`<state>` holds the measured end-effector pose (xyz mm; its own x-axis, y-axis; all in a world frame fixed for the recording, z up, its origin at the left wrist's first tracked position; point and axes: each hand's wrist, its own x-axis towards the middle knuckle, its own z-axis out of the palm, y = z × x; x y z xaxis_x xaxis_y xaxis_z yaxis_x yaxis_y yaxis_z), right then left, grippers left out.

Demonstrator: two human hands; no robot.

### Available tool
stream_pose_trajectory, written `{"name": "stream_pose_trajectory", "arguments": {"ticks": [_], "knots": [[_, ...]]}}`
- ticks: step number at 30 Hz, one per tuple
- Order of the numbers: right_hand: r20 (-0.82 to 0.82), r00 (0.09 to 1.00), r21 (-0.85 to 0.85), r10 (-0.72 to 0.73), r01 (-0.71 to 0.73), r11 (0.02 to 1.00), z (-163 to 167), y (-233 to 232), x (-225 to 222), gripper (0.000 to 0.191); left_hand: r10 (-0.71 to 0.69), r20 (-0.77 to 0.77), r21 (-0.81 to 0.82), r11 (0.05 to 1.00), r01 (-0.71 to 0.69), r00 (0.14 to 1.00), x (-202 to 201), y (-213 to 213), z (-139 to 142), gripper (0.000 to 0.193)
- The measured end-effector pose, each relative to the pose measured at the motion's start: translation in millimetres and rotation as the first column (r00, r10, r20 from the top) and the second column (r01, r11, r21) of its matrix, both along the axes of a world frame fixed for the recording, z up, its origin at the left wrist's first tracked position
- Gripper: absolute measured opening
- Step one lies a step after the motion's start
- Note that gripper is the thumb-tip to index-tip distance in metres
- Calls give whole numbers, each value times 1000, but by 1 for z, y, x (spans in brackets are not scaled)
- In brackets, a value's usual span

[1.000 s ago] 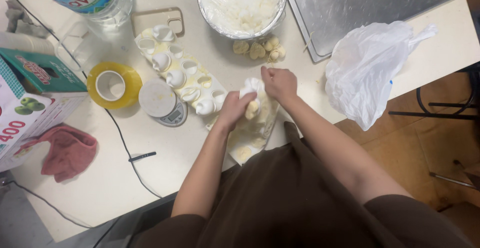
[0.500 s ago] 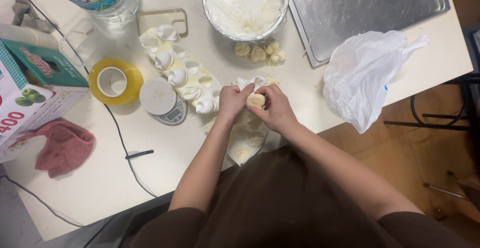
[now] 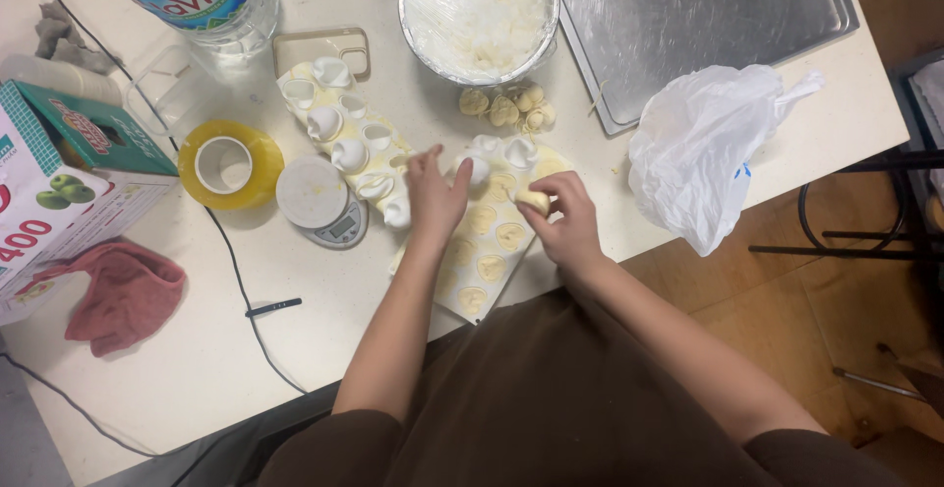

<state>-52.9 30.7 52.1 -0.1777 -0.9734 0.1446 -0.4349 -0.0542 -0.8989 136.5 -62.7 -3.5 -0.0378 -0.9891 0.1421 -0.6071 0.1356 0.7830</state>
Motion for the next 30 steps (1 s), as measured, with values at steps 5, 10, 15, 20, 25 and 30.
{"name": "stream_pose_trajectory", "arguments": {"ticks": [5, 10, 15, 20, 25, 30], "knots": [[596, 800, 200, -71, -62, 978, 0, 11, -12, 29, -112, -417, 257, 937, 235, 902, -12, 51, 45, 31], [453, 891, 199, 26, -130, 971, 6, 24, -21, 33, -103, -664, 242, 908, 343, 741, -32, 72, 78, 24], [524, 850, 311, -61, -124, 942, 11, 24, -20, 35, -52, -623, 178, 962, 207, 780, -36, 73, 88, 14], [792, 537, 403, -291, -101, 910, 16, 18, -23, 38, -69, -615, 133, 973, 189, 786, -36, 78, 86, 13], [841, 389, 439, -375, -88, 894, 21, 15, -38, 32, -46, -746, 147, 962, 231, 664, -32, 81, 83, 15], [838, 388, 456, -384, -109, 883, 27, 18, -45, 32, -51, -755, 240, 906, 348, 654, -28, 80, 81, 16]]}}
